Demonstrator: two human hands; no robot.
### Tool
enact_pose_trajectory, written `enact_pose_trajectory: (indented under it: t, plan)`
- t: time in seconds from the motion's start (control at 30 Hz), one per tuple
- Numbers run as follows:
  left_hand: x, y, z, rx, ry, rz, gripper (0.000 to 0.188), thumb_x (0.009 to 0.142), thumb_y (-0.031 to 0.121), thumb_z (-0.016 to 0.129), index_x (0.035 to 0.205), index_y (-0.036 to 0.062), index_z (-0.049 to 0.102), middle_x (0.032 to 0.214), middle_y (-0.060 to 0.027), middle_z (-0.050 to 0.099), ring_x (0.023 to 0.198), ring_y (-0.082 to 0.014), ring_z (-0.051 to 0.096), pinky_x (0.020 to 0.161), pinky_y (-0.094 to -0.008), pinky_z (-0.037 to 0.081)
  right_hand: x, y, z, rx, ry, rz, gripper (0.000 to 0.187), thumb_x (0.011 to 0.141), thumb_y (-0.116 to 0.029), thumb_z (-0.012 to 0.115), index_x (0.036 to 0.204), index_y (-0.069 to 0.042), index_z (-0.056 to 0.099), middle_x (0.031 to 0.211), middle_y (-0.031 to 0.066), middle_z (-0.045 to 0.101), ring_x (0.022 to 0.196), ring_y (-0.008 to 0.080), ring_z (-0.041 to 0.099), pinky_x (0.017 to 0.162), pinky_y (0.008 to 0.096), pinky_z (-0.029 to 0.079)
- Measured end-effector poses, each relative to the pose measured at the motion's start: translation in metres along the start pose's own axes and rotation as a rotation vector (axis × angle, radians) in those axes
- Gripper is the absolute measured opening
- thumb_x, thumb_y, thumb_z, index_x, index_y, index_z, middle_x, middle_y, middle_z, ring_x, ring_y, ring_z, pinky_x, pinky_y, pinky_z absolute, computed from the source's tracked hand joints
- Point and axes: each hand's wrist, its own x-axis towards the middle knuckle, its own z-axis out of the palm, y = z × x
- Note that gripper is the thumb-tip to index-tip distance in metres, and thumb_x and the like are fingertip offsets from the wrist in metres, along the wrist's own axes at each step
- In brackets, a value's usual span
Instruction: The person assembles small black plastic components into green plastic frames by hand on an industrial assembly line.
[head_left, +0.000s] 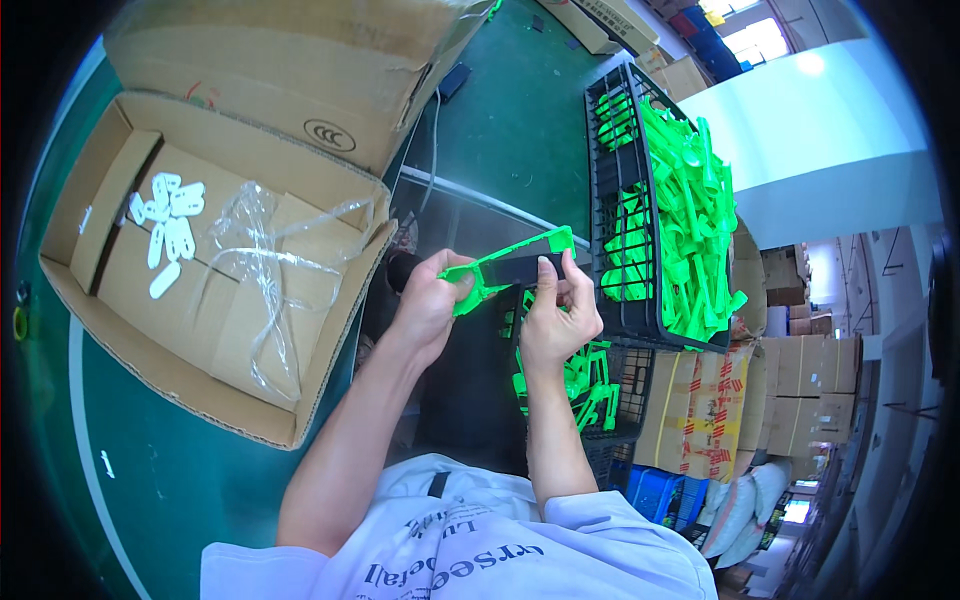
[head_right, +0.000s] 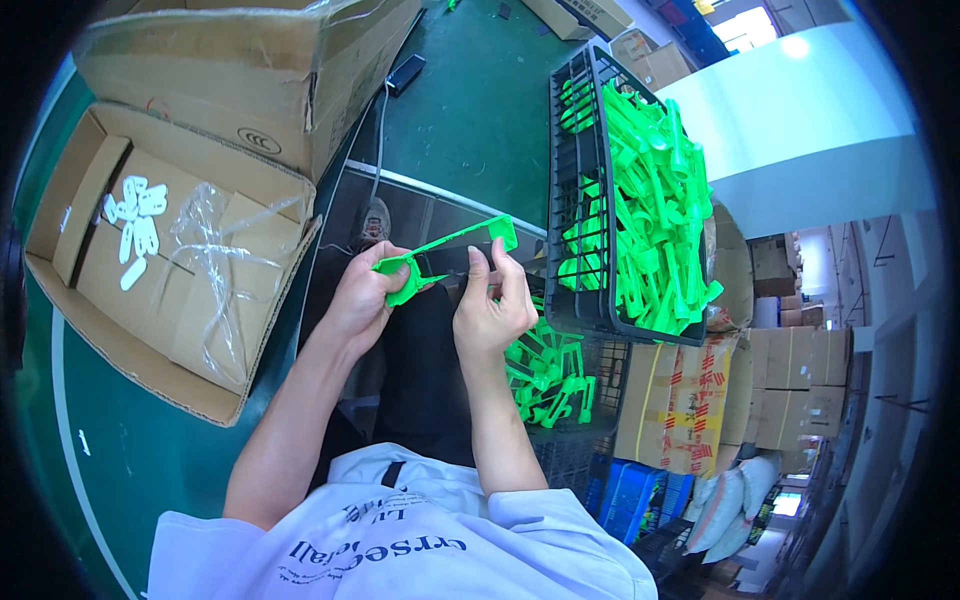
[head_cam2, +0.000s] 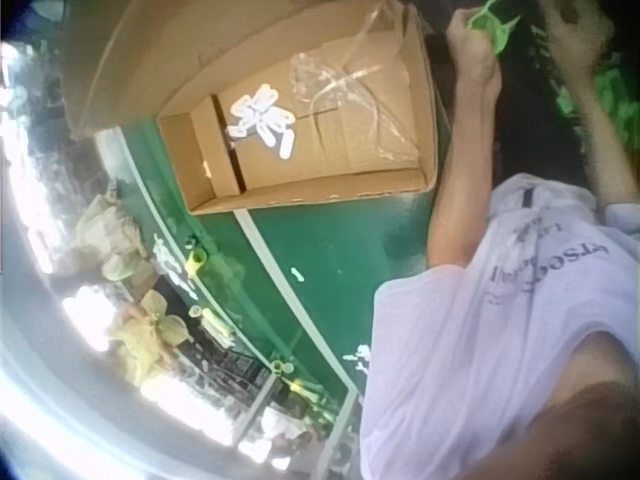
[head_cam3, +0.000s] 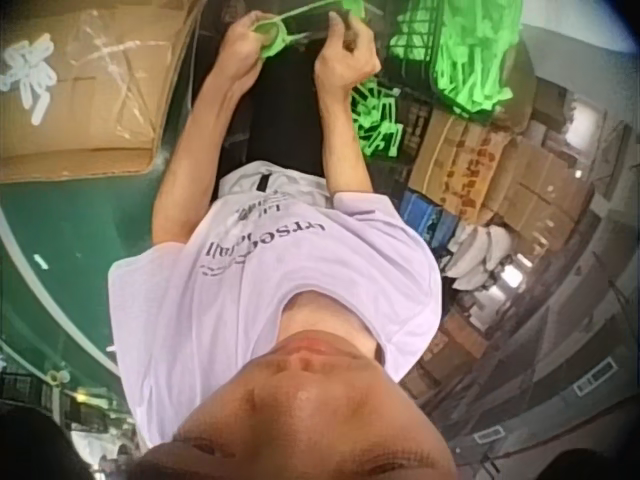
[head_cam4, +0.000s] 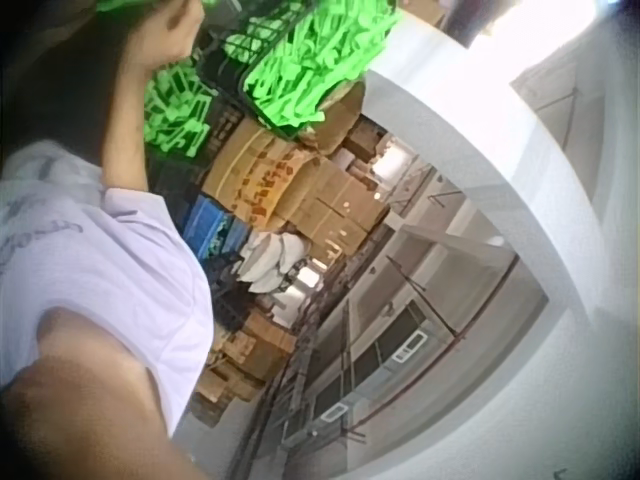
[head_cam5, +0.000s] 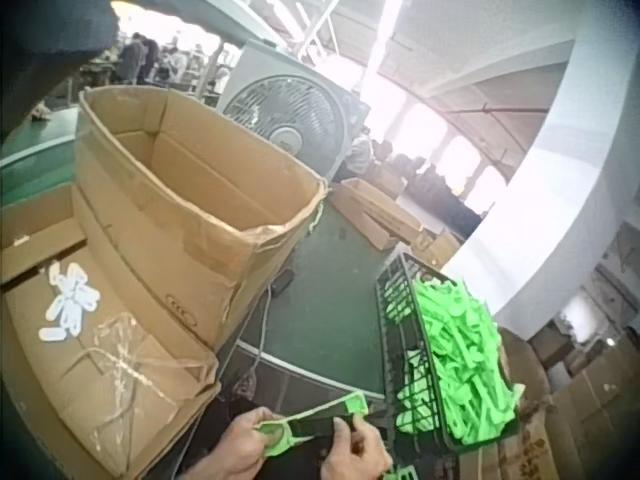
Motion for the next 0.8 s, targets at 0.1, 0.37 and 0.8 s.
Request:
enact_pose_trajectory:
  t: [0.1,0.37,0.8]
  plan:
    - [-0.002,-0.002,0.0,-0.02,0.0,-0.016,0.008,0.09,-0.002,0.053,0.096,0.0018,0.056,0.092,-0.0068,0.059,0.086,-0.0125,0.055,0.08,-0.0275,0.042,0.002,0.005,0.004,-0.011,-0.037,0.064,0.022,0.084,-0.009,0.073,0.103,0.003,0.068,0.055,0.0002,0.048,0.047,0.0057,0.036,0.044,0.0232,0.029]
    - [0.001,-0.003,-0.006,0.242,0.159,0.04,0.01,0.089,-0.004,0.052,0.096,0.0017,0.055,0.09,-0.0065,0.058,0.083,-0.0151,0.059,0.078,-0.0299,0.048,0.008,0.002,-0.006,0.167,-0.159,0.167,0.018,0.084,-0.008,0.072,0.099,0.003,0.069,0.07,0.0058,0.055,0.06,0.0093,0.05,0.053,0.0258,0.042]
    - [-0.009,0.02,0.008,0.186,-0.055,0.01,0.01,0.087,-0.003,0.06,0.095,0.0018,0.056,0.092,-0.0072,0.06,0.086,-0.0149,0.062,0.081,-0.0316,0.053,0.09,0.004,-0.052,0.084,-0.866,0.522,0.023,0.073,-0.016,0.081,0.073,0.0,0.064,0.062,0.0024,0.063,0.053,0.0051,0.053,0.049,0.0231,0.039]
